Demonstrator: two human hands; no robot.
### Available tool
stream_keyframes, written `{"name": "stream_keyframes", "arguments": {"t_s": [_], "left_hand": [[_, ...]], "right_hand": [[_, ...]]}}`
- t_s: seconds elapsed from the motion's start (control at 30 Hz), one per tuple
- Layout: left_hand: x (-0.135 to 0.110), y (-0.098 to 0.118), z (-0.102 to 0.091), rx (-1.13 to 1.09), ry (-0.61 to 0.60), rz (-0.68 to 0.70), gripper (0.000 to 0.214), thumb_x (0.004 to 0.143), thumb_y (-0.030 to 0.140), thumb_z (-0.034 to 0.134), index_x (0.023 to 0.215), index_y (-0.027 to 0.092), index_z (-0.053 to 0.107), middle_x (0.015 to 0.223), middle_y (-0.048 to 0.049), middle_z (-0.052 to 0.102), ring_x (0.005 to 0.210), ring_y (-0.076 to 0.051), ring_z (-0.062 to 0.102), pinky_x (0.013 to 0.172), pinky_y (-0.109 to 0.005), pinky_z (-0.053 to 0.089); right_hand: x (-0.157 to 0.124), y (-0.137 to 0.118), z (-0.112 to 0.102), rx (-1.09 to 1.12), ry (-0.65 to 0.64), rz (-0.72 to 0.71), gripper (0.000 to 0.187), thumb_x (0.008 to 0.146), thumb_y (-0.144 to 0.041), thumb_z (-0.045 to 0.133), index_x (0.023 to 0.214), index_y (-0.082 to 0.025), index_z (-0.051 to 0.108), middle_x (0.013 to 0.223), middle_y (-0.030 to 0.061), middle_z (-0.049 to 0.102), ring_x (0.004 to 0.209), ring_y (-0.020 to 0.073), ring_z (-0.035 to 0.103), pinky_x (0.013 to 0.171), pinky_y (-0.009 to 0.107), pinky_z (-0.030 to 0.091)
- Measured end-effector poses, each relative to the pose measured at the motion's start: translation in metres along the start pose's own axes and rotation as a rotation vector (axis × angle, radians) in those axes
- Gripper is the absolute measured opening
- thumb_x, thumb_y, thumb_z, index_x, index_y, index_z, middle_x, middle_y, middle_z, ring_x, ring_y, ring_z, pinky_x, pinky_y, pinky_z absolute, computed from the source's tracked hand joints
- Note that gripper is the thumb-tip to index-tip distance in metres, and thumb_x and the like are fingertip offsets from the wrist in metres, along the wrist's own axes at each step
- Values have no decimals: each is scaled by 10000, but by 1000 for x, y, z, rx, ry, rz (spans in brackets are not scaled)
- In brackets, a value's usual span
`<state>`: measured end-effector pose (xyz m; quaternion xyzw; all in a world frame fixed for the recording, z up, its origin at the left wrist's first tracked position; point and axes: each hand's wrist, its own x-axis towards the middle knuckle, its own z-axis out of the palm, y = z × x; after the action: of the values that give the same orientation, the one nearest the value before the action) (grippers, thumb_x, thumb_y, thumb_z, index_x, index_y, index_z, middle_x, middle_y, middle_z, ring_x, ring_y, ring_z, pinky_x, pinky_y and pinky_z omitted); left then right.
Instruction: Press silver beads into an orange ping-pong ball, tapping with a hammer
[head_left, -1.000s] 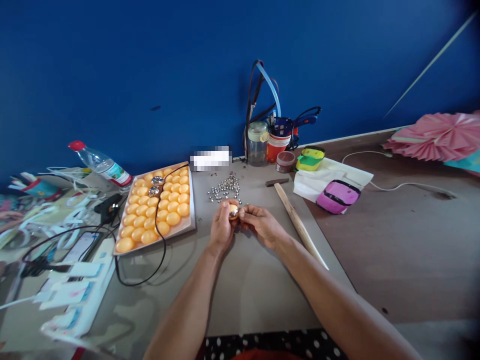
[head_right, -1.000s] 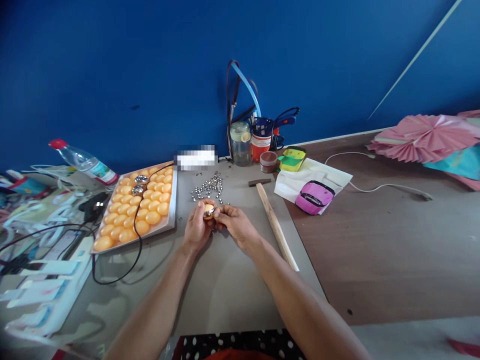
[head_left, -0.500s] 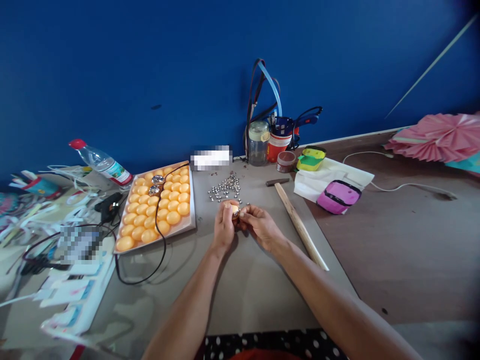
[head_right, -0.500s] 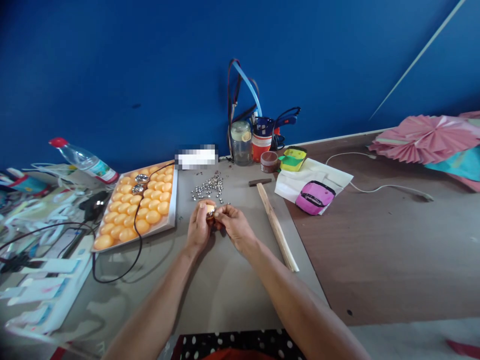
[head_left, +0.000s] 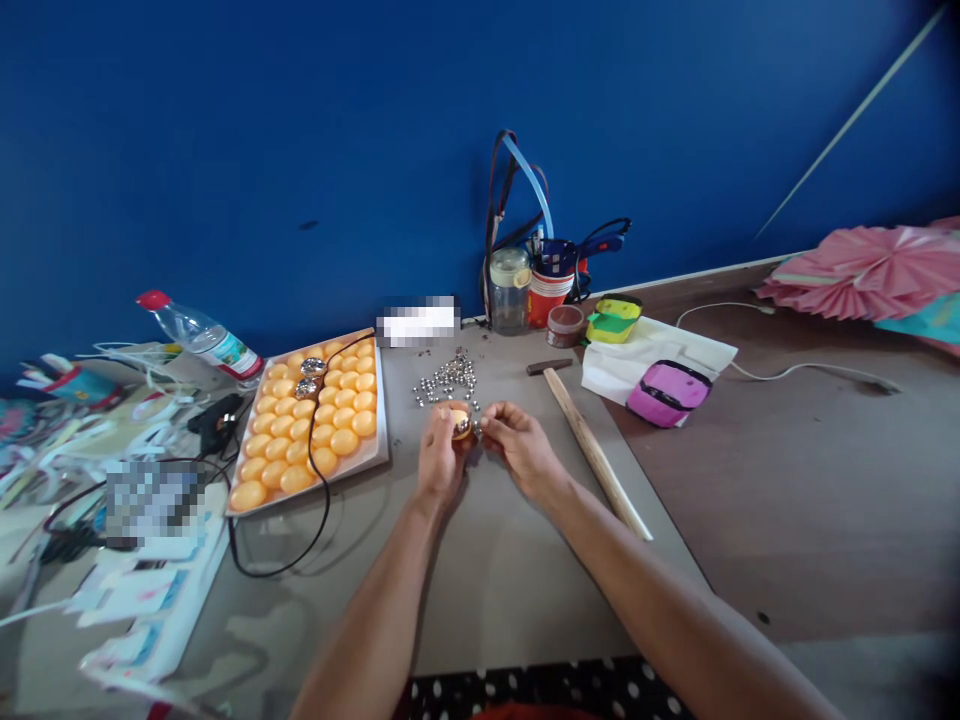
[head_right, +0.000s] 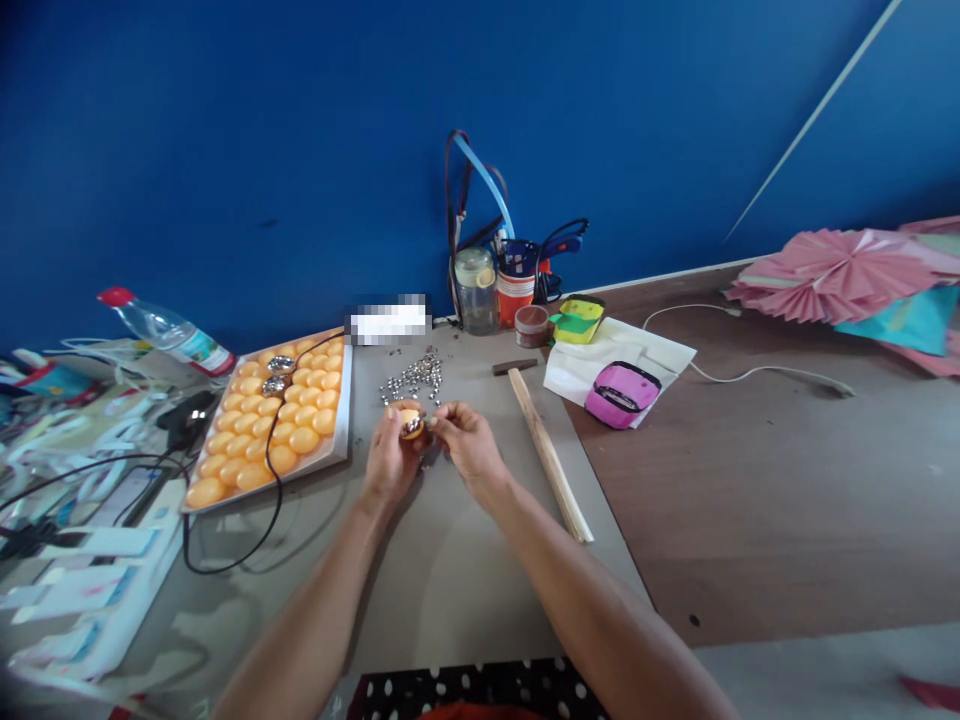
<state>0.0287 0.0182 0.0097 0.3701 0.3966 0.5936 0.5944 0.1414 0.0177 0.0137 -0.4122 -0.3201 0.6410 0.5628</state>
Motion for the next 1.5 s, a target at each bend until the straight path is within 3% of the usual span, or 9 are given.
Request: {"name": "stream_keyframes", "arguments": {"t_s": [0.13, 0.23, 0.5, 0.67, 0.8, 1.13, 1.3, 1.4, 1.5], "left_hand": [[1, 8, 3, -160, -27, -19, 247, 722, 347, 684, 876, 209, 547, 683, 45, 499, 500, -38, 422, 513, -182, 369], [3, 9, 2, -210, -24, -39, 217, 726, 293, 680, 873, 212, 544, 797, 29, 540, 511, -28, 425, 522, -190, 372], [6, 9, -1, -316, -26, -85, 221, 781, 363, 622, 921, 204, 561, 802, -3, 557, 493, -31, 395, 480, -193, 335], [6, 10, -1, -329, -48, -87, 264, 787, 404, 612, 935, 190, 565, 801, -16, 564, 485, -27, 383, 464, -183, 325], [5, 10, 0, -321, -62, -108, 289, 786, 429, 606, 929, 182, 565, 790, -18, 570, 484, -32, 391, 470, -188, 333], [2, 11, 1, -314, -103, -152, 288, 796, 425, 585, 938, 175, 562, 801, -24, 573, 489, -42, 408, 477, -198, 337], [2, 11, 1, -324, -90, -170, 274, 798, 408, 582, 936, 173, 559, 784, -20, 570, 484, -47, 418, 477, -200, 341], [4, 9, 0, -305, -91, -174, 265, 788, 397, 596, 934, 179, 560, 780, -14, 572, 490, -51, 424, 493, -208, 357], [5, 8, -2, -281, -105, -166, 271, 768, 381, 624, 946, 186, 560, 792, -10, 579, 514, -58, 452, 514, -214, 376]], "right_hand": [[8, -8, -16, -450, 245, -274, 138, 702, -286, 592, 807, -197, 604, 656, -4, 556, 597, 141, 482, 599, 275, 373], [14, -7, -28, -805, 306, -401, 201, 744, -214, 500, 898, -178, 625, 799, 55, 601, 723, 188, 529, 706, 316, 404], [19, 8, -33, -1360, 268, -425, 360, 815, -150, 434, 1132, -152, 605, 994, 133, 584, 921, 248, 511, 821, 358, 372], [17, 7, -23, -1535, 205, -402, 389, 852, -161, 415, 1207, -211, 566, 1014, 123, 573, 944, 261, 459, 803, 369, 329], [16, 8, -22, -1589, 150, -416, 350, 869, -171, 401, 1145, -229, 608, 1010, 106, 572, 936, 244, 450, 800, 351, 309], [21, 10, -24, -1336, 168, -461, 183, 817, -163, 462, 834, -174, 644, 882, 86, 635, 836, 195, 536, 776, 301, 347], [15, 4, -19, -846, 216, -378, 133, 765, -162, 461, 785, -186, 591, 709, 21, 628, 643, 147, 557, 644, 262, 390], [10, -1, -14, -513, 159, -235, 52, 731, -241, 547, 708, -195, 553, 560, -28, 556, 509, 116, 496, 539, 242, 370], [8, -4, -10, -181, 75, -114, 180, 678, -335, 649, 665, -189, 546, 544, -38, 538, 463, 86, 444, 482, 227, 338]]}}
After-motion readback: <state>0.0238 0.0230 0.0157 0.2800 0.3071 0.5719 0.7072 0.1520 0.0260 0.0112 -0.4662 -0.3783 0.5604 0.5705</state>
